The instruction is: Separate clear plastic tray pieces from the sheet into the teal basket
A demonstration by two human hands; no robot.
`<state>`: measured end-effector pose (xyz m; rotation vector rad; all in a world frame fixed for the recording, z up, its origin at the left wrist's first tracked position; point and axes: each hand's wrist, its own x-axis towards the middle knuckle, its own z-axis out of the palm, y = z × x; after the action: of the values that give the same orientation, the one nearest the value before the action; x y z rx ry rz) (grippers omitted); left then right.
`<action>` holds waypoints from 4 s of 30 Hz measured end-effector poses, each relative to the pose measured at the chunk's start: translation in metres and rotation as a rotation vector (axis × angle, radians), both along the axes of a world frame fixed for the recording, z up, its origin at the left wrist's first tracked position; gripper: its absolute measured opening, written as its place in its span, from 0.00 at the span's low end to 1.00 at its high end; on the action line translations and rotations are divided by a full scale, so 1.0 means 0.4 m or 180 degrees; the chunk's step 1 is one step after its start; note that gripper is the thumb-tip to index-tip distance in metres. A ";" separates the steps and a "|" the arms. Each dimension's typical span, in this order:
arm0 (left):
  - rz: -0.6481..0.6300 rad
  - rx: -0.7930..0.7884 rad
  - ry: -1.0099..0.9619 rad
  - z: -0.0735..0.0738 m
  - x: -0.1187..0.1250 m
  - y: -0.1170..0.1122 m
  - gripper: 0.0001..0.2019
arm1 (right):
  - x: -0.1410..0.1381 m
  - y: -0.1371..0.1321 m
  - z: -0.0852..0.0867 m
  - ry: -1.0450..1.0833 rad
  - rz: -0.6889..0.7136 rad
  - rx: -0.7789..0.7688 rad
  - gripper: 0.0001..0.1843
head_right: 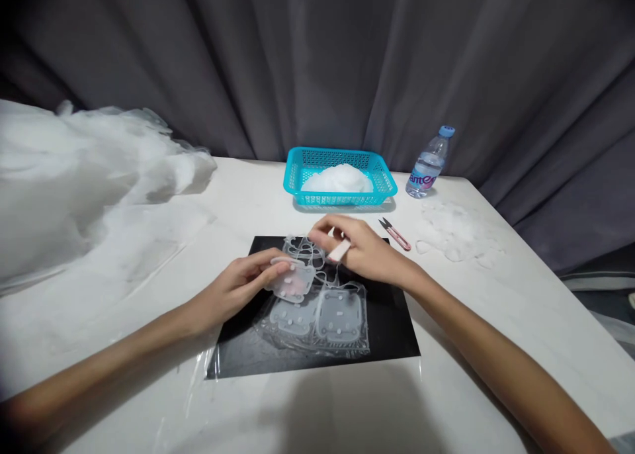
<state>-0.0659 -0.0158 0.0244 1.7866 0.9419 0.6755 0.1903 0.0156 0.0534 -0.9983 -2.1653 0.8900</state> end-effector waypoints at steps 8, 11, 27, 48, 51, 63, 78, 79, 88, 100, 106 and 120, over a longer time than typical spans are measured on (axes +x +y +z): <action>-0.0070 0.0409 -0.0126 0.005 -0.012 -0.001 0.15 | 0.003 -0.049 0.033 -0.0194 0.0560 0.0486 0.05; -0.0098 0.0478 -0.0101 0.004 -0.019 0.003 0.14 | 0.014 -0.048 0.034 -0.0154 0.0635 0.0831 0.05; -0.0008 -0.0212 -0.0464 0.008 0.004 -0.014 0.09 | 0.026 -0.068 0.041 -0.0529 0.0614 0.1481 0.07; 0.0330 -0.2382 -0.1545 0.023 0.030 -0.017 0.18 | 0.034 -0.054 0.010 -0.0903 0.0606 0.1527 0.15; 0.0439 -0.2461 -0.1533 0.025 0.035 -0.016 0.20 | 0.030 -0.055 0.011 -0.0831 0.0576 0.1555 0.13; 0.0297 -0.1410 -0.0223 0.021 0.012 -0.004 0.31 | 0.028 -0.056 0.013 -0.0676 0.0583 0.1147 0.11; 0.0268 -0.0084 -0.0247 0.038 0.014 0.001 0.13 | 0.020 -0.043 -0.004 0.0025 0.0412 -0.0204 0.18; 0.0300 -0.0170 -0.0282 0.039 0.015 0.002 0.13 | 0.022 -0.042 -0.003 0.0046 0.0425 -0.0260 0.18; 0.0377 -0.0867 -0.0552 0.038 0.019 0.010 0.13 | 0.041 -0.022 -0.001 0.0146 0.0491 -0.0554 0.14; 0.0364 -0.1397 -0.0823 0.026 0.017 0.009 0.15 | 0.054 -0.018 -0.016 0.0343 0.0519 -0.1214 0.16; 0.0351 -0.1345 -0.0801 0.011 0.014 0.011 0.15 | 0.056 -0.012 -0.022 0.0212 0.0633 -0.0959 0.19; 0.0503 -0.0542 -0.0445 0.017 0.016 -0.017 0.12 | 0.037 -0.025 -0.031 -0.0097 0.0633 0.0586 0.09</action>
<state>-0.0596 -0.0227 0.0313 1.5073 1.0211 0.7852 0.2050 0.0056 0.0409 -0.7209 -2.3542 0.7506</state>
